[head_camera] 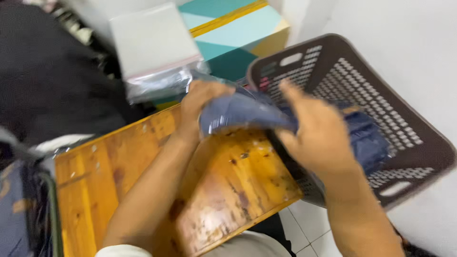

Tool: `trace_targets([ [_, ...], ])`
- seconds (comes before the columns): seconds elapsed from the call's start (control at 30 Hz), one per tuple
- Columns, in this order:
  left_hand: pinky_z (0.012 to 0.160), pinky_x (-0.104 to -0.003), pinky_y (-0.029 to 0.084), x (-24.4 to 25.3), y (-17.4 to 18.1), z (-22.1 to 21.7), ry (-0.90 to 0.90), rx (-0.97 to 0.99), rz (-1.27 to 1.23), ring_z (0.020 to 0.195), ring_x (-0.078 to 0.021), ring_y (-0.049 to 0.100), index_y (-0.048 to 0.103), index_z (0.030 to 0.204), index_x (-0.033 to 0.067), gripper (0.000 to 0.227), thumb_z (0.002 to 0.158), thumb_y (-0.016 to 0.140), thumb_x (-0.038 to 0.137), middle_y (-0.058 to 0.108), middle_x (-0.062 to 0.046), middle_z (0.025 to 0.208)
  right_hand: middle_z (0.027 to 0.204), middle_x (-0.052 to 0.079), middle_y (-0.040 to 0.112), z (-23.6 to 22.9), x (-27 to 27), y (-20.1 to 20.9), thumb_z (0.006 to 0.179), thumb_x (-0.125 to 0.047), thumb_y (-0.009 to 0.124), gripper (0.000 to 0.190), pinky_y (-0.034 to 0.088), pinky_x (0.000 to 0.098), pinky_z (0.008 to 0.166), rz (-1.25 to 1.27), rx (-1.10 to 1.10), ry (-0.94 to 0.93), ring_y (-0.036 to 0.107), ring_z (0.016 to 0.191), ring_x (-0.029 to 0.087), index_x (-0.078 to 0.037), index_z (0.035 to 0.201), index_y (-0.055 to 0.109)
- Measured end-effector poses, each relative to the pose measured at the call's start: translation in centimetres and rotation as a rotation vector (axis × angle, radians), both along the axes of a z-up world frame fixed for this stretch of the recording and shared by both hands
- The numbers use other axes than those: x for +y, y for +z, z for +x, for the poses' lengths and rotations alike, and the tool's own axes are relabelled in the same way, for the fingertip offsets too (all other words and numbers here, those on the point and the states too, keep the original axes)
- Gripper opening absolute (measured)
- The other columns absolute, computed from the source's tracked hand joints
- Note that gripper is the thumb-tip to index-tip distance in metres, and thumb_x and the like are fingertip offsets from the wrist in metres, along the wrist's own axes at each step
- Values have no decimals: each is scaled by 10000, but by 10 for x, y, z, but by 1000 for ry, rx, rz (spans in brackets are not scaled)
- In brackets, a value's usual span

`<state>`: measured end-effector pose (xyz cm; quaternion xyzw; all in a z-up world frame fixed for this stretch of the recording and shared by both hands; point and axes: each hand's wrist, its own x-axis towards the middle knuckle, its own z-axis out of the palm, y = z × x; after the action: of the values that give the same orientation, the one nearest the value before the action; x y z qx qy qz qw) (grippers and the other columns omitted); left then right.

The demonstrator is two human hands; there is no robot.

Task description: The person removes a folded blue shirt from a plastic bag, unfolds it entirely on a wooden table, and then begins to carefully refold the garment by aligning the seams and smoothing the fabric.

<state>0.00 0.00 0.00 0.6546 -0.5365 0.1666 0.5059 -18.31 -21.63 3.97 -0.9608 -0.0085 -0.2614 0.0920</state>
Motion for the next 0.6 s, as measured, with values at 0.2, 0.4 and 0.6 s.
trace_targets([
  [0.2, 1117, -399, 219, 154, -98, -31, 180, 52, 150, 1347, -265, 598, 740, 1227, 227, 331, 990, 618, 422, 739, 4, 1308, 1315, 50, 708, 45, 94, -141, 826, -217, 647, 595, 511, 410, 984, 52, 195, 353, 654, 1236, 244, -217, 1419, 614],
  [0.4, 1102, -516, 220, 260, -143, -102, 396, 253, 457, 1423, -317, 506, 726, 1265, 250, 351, 915, 706, 261, 698, -22, 1377, 1278, 43, 693, 25, 182, -233, 735, -251, 638, 719, 496, 395, 957, -207, 81, 485, 650, 1205, 253, -268, 1451, 580],
  [0.6, 1118, -668, 244, 282, -88, -132, 432, 526, 903, 1547, -394, 249, 555, 1479, 249, 824, 768, 541, -167, 234, -147, 1718, 1623, 172, 324, 5, 206, -203, 763, -559, 721, 1010, 248, 515, 1177, -309, 674, 473, 222, 1538, 415, -209, 1616, 307],
])
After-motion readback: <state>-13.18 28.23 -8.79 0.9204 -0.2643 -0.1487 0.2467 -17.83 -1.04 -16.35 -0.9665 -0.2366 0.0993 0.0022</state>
